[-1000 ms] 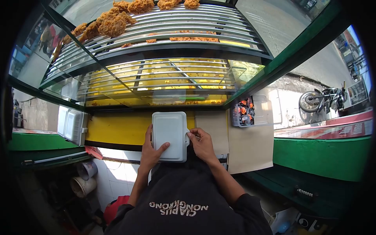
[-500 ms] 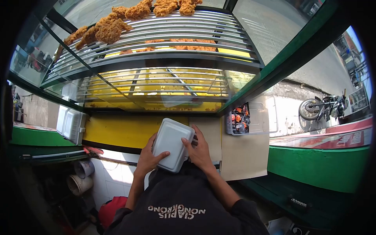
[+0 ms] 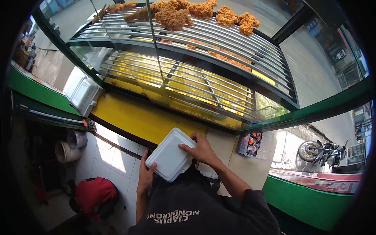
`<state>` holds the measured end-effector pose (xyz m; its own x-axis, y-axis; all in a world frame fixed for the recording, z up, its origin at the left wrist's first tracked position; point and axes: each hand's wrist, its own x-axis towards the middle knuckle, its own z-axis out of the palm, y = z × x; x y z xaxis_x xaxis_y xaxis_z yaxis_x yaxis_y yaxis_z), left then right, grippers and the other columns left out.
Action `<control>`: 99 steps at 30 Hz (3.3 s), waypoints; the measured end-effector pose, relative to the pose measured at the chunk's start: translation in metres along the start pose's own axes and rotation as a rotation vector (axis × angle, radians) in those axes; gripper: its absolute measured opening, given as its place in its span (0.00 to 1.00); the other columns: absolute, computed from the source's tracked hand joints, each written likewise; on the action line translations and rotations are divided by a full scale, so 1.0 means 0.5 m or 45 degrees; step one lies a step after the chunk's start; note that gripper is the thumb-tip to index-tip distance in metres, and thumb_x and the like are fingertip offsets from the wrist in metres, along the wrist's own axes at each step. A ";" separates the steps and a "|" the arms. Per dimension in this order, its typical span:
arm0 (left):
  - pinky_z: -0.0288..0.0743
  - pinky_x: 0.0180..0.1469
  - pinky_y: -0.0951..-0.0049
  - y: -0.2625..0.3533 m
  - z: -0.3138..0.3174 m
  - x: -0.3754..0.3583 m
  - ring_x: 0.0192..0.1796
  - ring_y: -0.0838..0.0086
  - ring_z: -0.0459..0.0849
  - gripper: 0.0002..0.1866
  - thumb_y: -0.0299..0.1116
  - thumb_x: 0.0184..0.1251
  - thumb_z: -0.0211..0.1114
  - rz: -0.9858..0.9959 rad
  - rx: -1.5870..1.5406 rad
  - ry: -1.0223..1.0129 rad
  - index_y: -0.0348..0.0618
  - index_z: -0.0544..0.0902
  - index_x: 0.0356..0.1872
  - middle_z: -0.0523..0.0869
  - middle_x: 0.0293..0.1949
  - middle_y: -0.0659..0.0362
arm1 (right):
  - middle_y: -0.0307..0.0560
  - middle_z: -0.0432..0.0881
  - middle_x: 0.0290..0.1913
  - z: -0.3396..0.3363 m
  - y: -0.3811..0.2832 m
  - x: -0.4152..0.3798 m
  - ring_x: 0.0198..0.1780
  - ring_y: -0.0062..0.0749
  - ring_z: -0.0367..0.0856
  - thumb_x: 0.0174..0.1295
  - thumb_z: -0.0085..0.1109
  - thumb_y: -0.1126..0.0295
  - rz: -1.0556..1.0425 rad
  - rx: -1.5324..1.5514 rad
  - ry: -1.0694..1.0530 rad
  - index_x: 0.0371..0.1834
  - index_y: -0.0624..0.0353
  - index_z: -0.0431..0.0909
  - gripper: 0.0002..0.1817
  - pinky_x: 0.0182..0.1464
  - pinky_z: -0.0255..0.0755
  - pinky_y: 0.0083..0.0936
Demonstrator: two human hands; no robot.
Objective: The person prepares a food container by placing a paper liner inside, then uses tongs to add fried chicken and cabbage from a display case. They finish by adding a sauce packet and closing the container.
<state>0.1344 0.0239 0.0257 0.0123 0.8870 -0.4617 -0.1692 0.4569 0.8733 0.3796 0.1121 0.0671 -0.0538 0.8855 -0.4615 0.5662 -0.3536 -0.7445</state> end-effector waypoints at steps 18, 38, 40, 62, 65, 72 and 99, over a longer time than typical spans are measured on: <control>0.66 0.66 0.67 0.081 -0.499 -0.086 0.62 0.65 0.74 0.37 0.50 0.74 0.57 0.285 -0.417 0.583 0.33 0.59 0.72 0.74 0.60 0.47 | 0.59 0.69 0.63 0.497 -0.338 0.128 0.65 0.44 0.69 0.59 0.65 0.45 -0.389 0.319 -0.809 0.72 0.58 0.55 0.45 0.66 0.64 0.36; 0.64 0.68 0.62 0.475 -0.847 0.243 0.66 0.62 0.71 0.49 0.56 0.62 0.64 0.603 -0.153 0.345 0.31 0.55 0.73 0.71 0.64 0.45 | 0.64 0.70 0.62 0.582 -0.784 0.312 0.63 0.50 0.73 0.65 0.60 0.52 -0.469 0.631 -0.261 0.73 0.58 0.52 0.40 0.66 0.65 0.38; 0.64 0.67 0.63 0.506 -0.866 0.286 0.66 0.62 0.71 0.49 0.60 0.63 0.62 0.592 -0.128 0.251 0.29 0.57 0.72 0.71 0.64 0.46 | 0.65 0.68 0.63 0.593 -0.790 0.328 0.63 0.50 0.73 0.65 0.61 0.54 -0.590 0.608 -0.131 0.73 0.58 0.52 0.40 0.66 0.65 0.39; 0.65 0.69 0.52 1.094 -0.543 0.952 0.68 0.39 0.69 0.50 0.76 0.66 0.33 1.491 0.662 -0.478 0.44 0.50 0.77 0.69 0.66 0.33 | 0.66 0.80 0.54 0.258 -1.096 0.678 0.57 0.52 0.81 0.70 0.53 0.53 -0.638 0.385 1.580 0.66 0.64 0.69 0.29 0.59 0.74 0.35; 0.62 0.70 0.53 1.084 -0.503 1.026 0.69 0.39 0.67 0.51 0.76 0.66 0.33 1.407 0.669 -0.565 0.42 0.49 0.77 0.68 0.67 0.33 | 0.68 0.79 0.55 0.232 -1.090 0.712 0.59 0.54 0.79 0.70 0.53 0.55 -0.464 0.425 1.584 0.66 0.65 0.69 0.28 0.61 0.72 0.38; 0.58 0.73 0.51 1.046 -0.489 1.027 0.72 0.40 0.63 0.55 0.76 0.65 0.35 1.321 0.684 -0.474 0.31 0.50 0.75 0.61 0.70 0.31 | 0.70 0.79 0.54 0.242 -1.083 0.697 0.59 0.58 0.78 0.71 0.49 0.59 -0.337 0.176 1.592 0.64 0.70 0.68 0.26 0.63 0.69 0.42; 0.62 0.69 0.48 0.819 -0.811 0.846 0.70 0.51 0.70 0.35 0.51 0.73 0.56 1.005 0.620 -0.441 0.44 0.61 0.74 0.72 0.66 0.39 | 0.53 0.85 0.44 0.567 -0.904 0.338 0.47 0.45 0.85 0.58 0.67 0.73 -0.690 -0.319 0.725 0.49 0.62 0.82 0.15 0.52 0.77 0.33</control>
<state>-0.3294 0.5588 0.1246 0.3711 0.8842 0.2838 0.1696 -0.3650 0.9154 -0.1189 0.3360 0.1889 0.0145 0.9549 0.2965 0.7518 0.1850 -0.6328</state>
